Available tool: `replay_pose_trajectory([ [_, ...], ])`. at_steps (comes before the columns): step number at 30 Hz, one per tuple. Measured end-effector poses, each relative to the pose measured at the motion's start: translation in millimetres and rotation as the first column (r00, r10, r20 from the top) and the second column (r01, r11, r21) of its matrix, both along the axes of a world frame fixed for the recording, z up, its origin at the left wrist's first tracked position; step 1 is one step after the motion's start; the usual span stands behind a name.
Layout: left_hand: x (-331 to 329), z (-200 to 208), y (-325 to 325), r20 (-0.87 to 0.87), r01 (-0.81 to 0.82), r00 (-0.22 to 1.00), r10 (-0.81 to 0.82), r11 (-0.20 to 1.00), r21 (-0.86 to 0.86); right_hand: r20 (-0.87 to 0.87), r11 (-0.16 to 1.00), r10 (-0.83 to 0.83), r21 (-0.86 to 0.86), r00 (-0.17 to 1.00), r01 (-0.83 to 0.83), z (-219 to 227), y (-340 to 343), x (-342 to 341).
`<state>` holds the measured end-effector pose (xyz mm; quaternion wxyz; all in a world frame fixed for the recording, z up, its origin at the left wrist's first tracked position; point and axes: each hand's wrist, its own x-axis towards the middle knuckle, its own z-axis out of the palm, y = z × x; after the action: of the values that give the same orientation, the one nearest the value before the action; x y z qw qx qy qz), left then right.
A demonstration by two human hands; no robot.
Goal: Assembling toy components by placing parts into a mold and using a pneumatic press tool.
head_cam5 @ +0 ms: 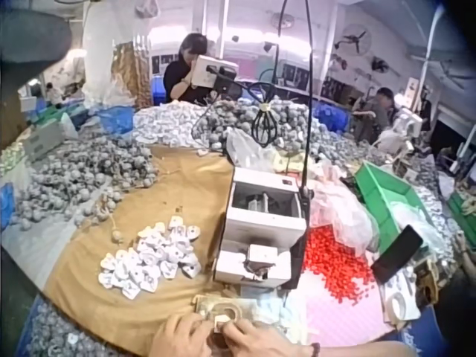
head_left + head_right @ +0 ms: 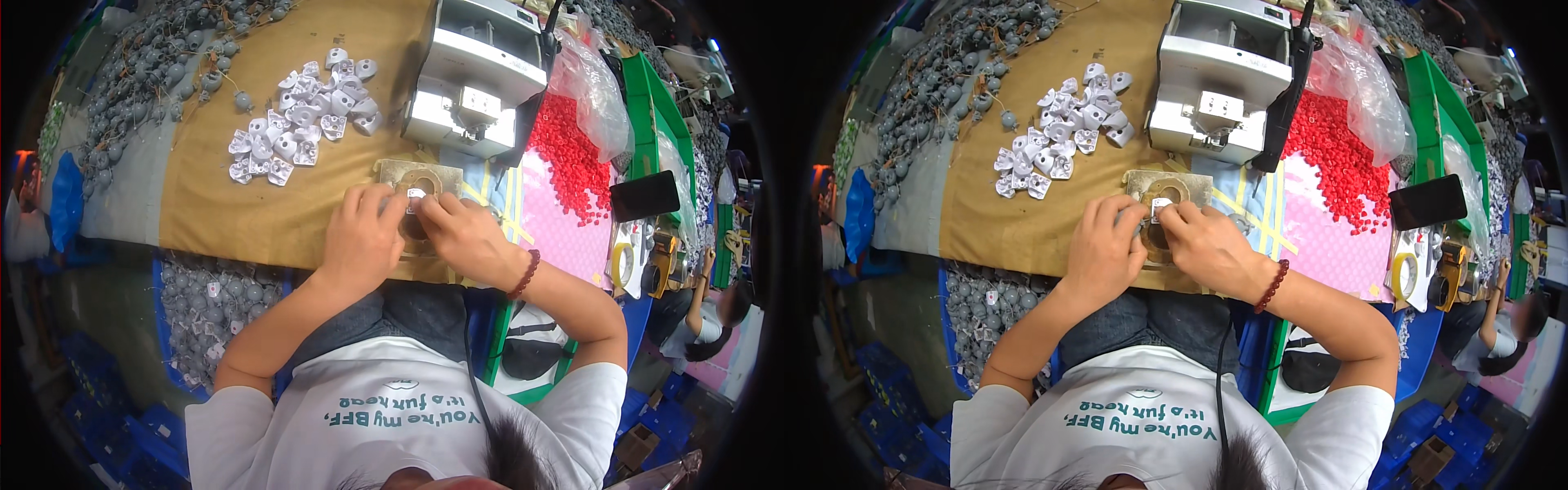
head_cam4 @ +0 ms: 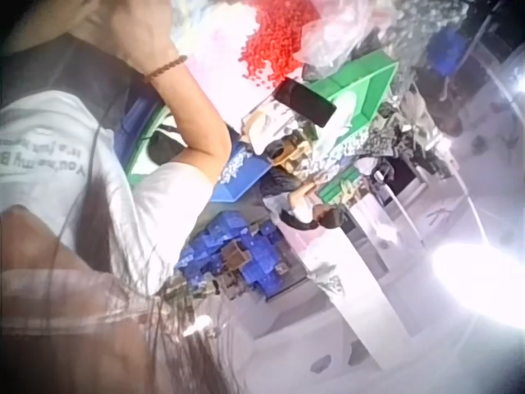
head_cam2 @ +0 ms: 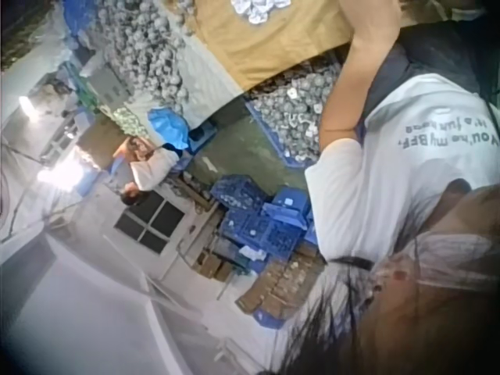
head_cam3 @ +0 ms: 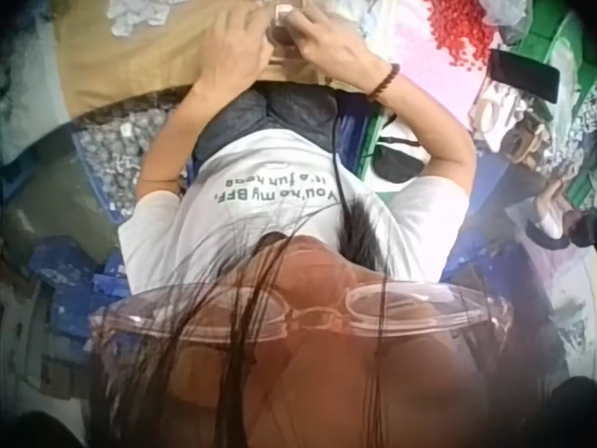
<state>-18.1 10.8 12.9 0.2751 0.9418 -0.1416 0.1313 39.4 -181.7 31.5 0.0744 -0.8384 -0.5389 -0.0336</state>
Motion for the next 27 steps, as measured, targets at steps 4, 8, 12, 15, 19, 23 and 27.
replay_pose_trajectory([
  [4,-4.2,-16.0,-7.7,0.179,0.011,0.983,-0.045,0.982,0.19,-0.074,0.99,-0.045,0.128,0.996,0.054,-8.5,-5.1,-5.2],
  [8,-1.8,-16.1,-8.2,0.18,0.068,0.977,-0.117,0.963,0.261,-0.635,0.82,-0.112,0.375,0.764,0.432,-10.5,-36.9,4.7],
  [12,2.3,-14.5,-5.5,0.136,0.096,0.982,-0.128,0.971,0.218,-0.682,0.814,-0.161,0.317,0.713,0.487,4.4,-71.3,11.5],
  [15,5.5,-13.4,-6.2,0.125,0.117,0.982,-0.142,0.975,0.191,-0.572,0.846,-0.277,0.236,0.772,0.479,-14.5,-66.8,-3.6],
  [19,8.0,-14.6,-3.5,0.127,0.14,0.979,-0.162,0.976,0.167,-0.479,0.739,-0.407,0.328,0.778,0.589,-42.9,-60.0,-5.6],
  [23,9.2,-17.5,-1.8,0.134,0.158,0.975,-0.177,0.977,0.142,-0.696,0.416,-0.208,0.573,0.687,0.706,-60.2,-38.8,6.0],
  [27,9.6,-15.0,-0.1,0.137,0.16,0.975,-0.177,0.979,0.128,-0.943,0.298,0.326,0.177,0.075,0.938,-24.3,-31.1,20.7],
])
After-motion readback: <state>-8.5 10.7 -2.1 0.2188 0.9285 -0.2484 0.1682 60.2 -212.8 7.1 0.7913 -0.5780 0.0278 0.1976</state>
